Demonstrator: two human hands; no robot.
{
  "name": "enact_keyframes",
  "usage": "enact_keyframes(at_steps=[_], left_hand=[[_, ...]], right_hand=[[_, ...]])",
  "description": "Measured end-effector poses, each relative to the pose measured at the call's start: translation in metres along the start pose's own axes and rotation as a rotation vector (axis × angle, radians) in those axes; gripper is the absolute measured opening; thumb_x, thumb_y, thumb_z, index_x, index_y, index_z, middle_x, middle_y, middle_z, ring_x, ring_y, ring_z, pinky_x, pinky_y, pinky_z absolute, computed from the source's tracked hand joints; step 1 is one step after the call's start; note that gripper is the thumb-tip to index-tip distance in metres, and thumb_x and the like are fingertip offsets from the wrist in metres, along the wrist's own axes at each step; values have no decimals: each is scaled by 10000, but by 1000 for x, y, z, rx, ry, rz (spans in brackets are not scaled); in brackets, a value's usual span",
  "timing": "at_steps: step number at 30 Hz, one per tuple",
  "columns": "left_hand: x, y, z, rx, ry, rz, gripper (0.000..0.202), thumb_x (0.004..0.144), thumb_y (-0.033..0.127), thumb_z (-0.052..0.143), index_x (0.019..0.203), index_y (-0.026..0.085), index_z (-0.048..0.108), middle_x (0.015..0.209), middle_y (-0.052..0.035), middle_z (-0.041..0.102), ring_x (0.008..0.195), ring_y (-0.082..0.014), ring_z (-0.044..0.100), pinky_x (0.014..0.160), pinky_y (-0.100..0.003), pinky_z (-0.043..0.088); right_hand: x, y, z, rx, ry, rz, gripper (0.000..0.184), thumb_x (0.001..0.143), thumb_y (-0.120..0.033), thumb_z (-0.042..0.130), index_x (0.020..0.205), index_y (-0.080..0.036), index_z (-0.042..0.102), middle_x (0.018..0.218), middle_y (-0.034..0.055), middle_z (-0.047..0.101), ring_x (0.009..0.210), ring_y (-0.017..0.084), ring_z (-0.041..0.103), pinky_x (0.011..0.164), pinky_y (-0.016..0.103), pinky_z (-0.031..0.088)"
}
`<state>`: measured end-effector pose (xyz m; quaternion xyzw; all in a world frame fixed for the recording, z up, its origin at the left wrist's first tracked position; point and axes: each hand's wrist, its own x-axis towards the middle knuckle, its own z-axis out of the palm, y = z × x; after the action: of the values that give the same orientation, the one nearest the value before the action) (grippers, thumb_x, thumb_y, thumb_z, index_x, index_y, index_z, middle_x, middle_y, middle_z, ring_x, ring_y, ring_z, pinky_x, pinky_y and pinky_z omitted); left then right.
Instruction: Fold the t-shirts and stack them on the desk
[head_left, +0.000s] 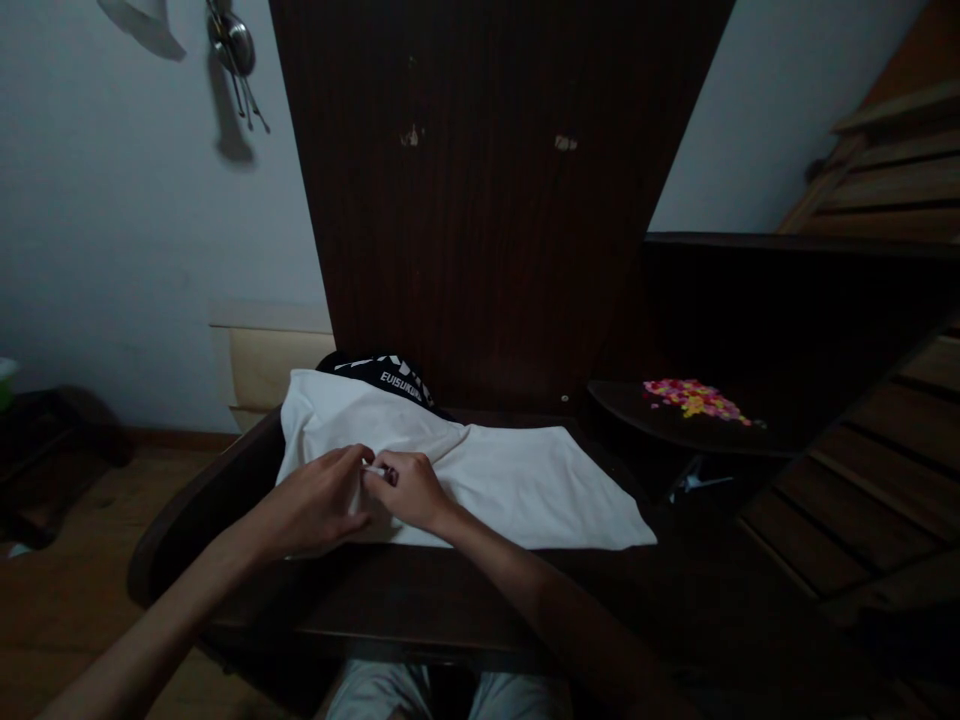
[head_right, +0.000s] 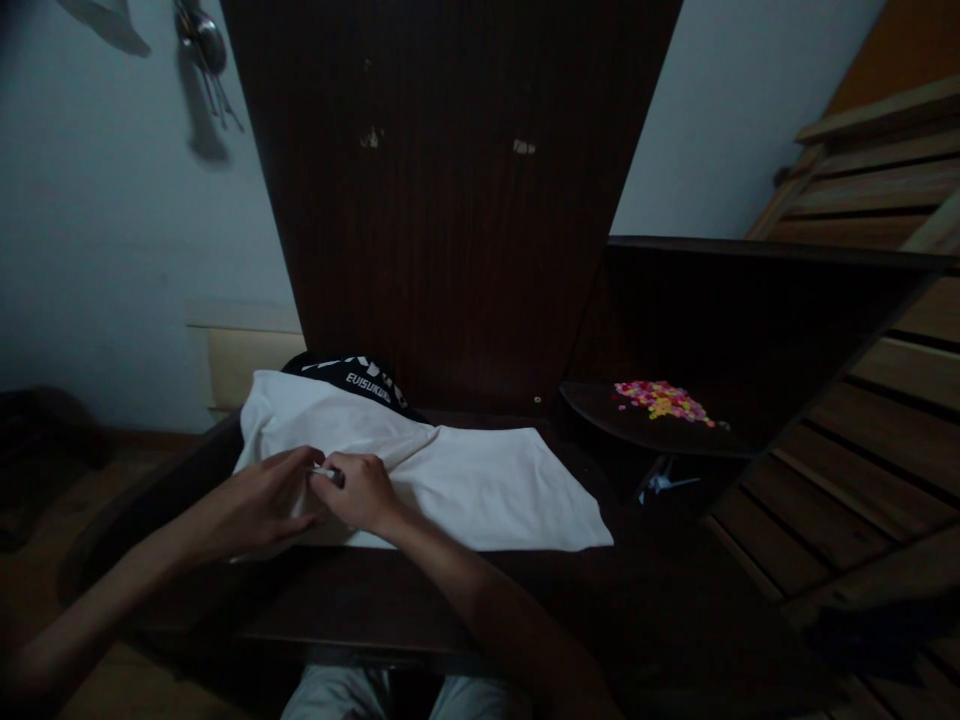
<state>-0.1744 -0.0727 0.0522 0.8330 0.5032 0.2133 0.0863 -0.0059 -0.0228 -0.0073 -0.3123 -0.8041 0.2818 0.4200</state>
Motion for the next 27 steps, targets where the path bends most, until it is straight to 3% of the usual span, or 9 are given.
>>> enact_keyframes(at_steps=[3,7,11,15,19,22,27], left_hand=[[1,-13,-4,2,66,-68,253,793,391,521,997,249,570,915,-63,717,809,-252,689,717,-337,502],[7,-32,-34,114,180,-252,288,775,406,455,946,224,598,844,-73,723,737,-262,687,693,-335,485],[12,-52,-60,230,272,-401,325,766,409,422,944,213,610,858,-84,731,786,-277,693,711,-323,483],[24,-72,-66,295,303,-434,361,747,345,417,995,182,622,914,-116,727,862,-284,685,747,-323,490],[47,-85,-65,291,310,-384,375,694,261,450,1004,170,640,922,-113,718,874,-262,671,774,-313,490],[65,-94,-67,249,314,-342,340,652,208,478,941,174,654,868,-94,710,822,-241,659,757,-303,482],[85,-101,-69,180,297,-257,287,620,140,463,828,182,657,786,-65,697,714,-192,622,719,-269,466]], right_hand=[[10,3,-1,88,35,37,163,827,-348,680,834,-188,651,681,-42,599,602,102,532,585,213,414],[16,31,-21,88,71,-35,240,815,-356,687,970,-180,640,971,25,651,698,109,582,650,236,478],[8,89,-66,-244,247,43,136,882,-258,564,949,-184,655,994,71,654,949,196,596,910,363,479],[-18,152,-114,-555,353,219,308,922,-229,448,1125,-136,660,1217,155,639,1178,259,538,1056,429,395],[-46,183,-142,-773,169,421,454,982,-299,353,1298,-81,596,1412,177,546,1375,278,412,1149,436,278],[-59,185,-154,-858,16,533,508,1007,-365,330,1390,-103,533,1500,158,462,1443,275,327,1180,427,202],[-72,180,-174,-920,-56,647,554,1023,-417,278,1472,-137,442,1569,133,359,1478,264,259,1189,425,157]])
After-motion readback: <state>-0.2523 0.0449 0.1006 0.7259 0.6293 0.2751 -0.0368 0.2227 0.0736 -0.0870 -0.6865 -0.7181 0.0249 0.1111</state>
